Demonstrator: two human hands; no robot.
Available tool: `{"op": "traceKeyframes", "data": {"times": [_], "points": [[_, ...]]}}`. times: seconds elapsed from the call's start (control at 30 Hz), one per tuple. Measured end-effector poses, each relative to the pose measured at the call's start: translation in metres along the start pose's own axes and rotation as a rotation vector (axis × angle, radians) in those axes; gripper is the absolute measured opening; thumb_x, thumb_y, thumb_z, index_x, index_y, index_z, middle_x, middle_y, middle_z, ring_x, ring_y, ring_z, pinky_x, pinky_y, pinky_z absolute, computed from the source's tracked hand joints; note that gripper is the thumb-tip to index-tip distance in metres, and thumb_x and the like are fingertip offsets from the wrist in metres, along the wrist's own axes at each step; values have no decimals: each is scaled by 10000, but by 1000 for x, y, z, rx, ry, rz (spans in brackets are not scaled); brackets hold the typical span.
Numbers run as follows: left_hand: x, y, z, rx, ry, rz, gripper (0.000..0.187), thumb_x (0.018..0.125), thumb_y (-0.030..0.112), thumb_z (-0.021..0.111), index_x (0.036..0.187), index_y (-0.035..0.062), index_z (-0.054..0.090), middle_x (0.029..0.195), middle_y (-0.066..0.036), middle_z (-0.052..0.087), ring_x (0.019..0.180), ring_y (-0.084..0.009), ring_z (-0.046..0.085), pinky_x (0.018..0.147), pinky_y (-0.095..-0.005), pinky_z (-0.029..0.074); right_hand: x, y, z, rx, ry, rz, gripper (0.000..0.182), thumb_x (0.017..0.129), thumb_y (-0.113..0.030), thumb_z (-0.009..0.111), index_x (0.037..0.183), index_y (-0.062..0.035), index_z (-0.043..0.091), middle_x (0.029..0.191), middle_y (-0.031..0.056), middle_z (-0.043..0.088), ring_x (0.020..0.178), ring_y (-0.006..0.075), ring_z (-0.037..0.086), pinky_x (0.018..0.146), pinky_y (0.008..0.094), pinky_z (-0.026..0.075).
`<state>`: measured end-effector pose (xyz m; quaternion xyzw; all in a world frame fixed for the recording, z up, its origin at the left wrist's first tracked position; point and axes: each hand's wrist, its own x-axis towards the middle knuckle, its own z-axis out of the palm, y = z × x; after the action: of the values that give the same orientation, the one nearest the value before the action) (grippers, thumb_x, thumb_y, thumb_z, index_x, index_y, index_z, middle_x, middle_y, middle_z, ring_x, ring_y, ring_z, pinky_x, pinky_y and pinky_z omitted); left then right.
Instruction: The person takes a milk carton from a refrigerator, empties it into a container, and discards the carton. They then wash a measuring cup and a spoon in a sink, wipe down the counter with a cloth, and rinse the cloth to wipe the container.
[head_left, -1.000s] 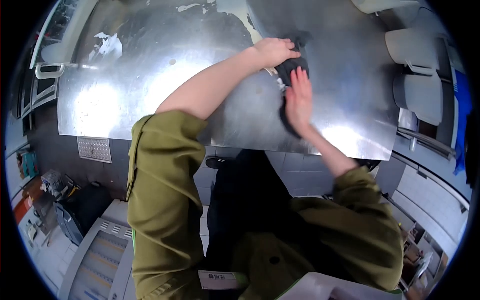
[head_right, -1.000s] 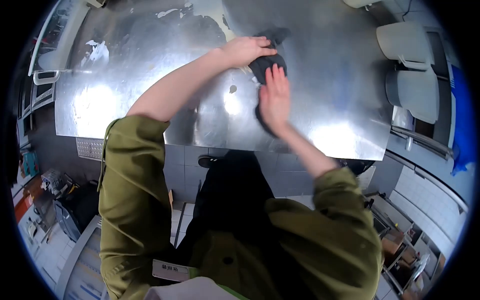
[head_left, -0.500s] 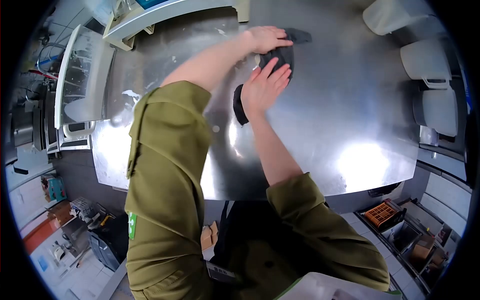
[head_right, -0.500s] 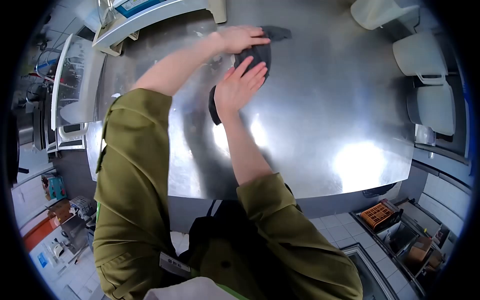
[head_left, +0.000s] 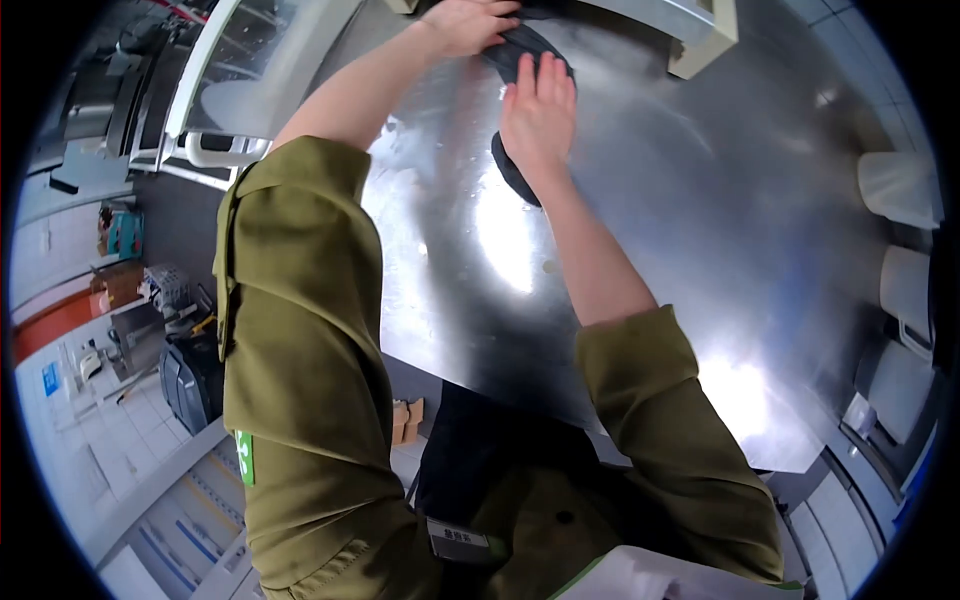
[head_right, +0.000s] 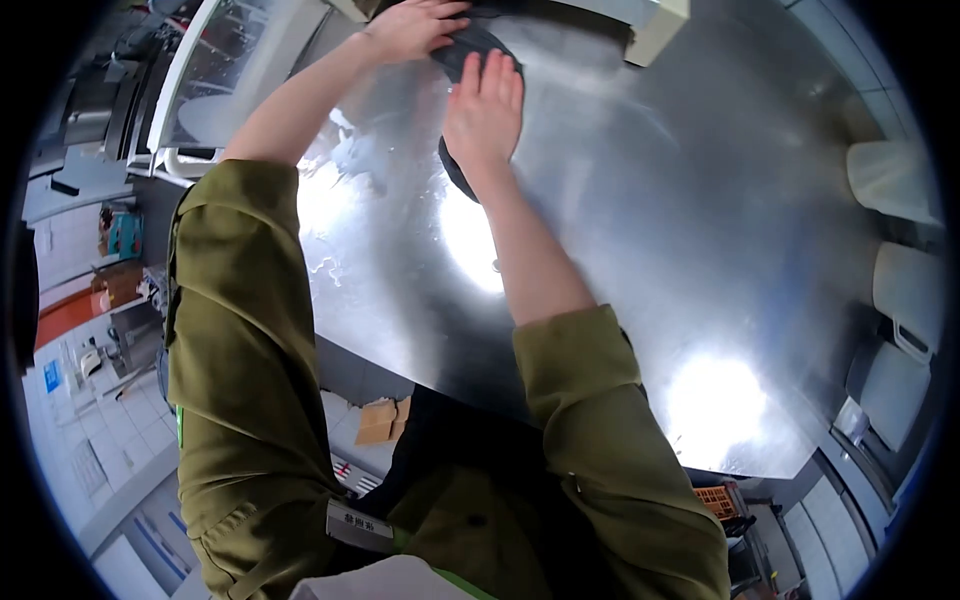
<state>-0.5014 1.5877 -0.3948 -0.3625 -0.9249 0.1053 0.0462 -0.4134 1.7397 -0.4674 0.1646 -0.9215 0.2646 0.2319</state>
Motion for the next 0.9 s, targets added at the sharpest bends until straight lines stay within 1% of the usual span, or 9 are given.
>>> {"op": "traceKeyframes", "data": {"times": [0.07,0.1,0.2,0.33,0.47,0.57,0.63,0.83,0.9], "points": [[-29,-13,9,122,80,109,347,746,243,511,1018,29,539,1140,-135,483,985,-248,499,830,-349,401,8,-10,11,68,-3,-141,379,786,-214,473,1118,-33,490,1187,188,437,1137,296,380,965,382,265],[-46,-12,20,-107,-48,-166,274,771,215,488,954,22,555,1144,-145,479,986,-249,498,785,-353,434,11,-13,16,110,-18,-189,371,785,-214,473,1110,-37,497,1182,183,444,1131,293,387,963,380,270],[-101,2,29,12,-131,-406,379,825,240,465,1185,127,438,1267,-85,373,924,-288,537,763,-356,461,12,-20,25,193,-87,-334,353,787,-220,470,1100,-62,511,1187,144,454,1135,261,392,964,365,278],[-144,-1,23,-170,-163,-579,393,847,227,434,1220,111,391,1285,-87,355,927,-305,538,790,-372,444,9,-44,33,213,-192,-475,370,810,-251,434,1134,-80,486,1218,108,436,1158,228,374,977,345,266],[-188,11,25,-37,-256,-707,389,850,256,420,1207,101,412,1289,-116,342,950,-314,528,810,-375,431,-2,-64,40,234,-291,-647,360,820,-224,421,1151,-94,473,1236,83,422,1165,217,365,981,338,267],[-214,41,1,-87,-284,-694,402,850,315,421,1182,92,447,1147,-120,457,972,-296,506,812,-364,422,-12,-63,26,340,-359,-743,328,821,-184,422,1131,-101,491,1221,60,441,1155,202,376,977,338,279],[-231,51,-6,-173,-242,-673,418,848,355,423,1166,89,470,1038,-110,480,1000,-268,468,831,-343,404,-31,-68,10,394,-403,-702,319,813,-173,434,1114,-94,504,1214,65,447,1152,210,379,974,342,283],[-275,80,-16,-390,-213,-594,437,855,368,405,1184,85,452,1056,-110,465,1012,-263,445,849,-332,390,-105,-118,-32,343,-359,-416,335,787,-172,469,1100,-62,515,1207,91,451,1147,219,387,972,345,276],[-290,89,-19,-473,-205,-580,467,868,359,376,1224,58,391,1059,-114,465,992,-275,447,851,-334,386,-128,-143,-30,282,-297,-276,346,783,-160,464,1098,-21,505,1207,131,443,1158,260,370,977,371,258]]}}
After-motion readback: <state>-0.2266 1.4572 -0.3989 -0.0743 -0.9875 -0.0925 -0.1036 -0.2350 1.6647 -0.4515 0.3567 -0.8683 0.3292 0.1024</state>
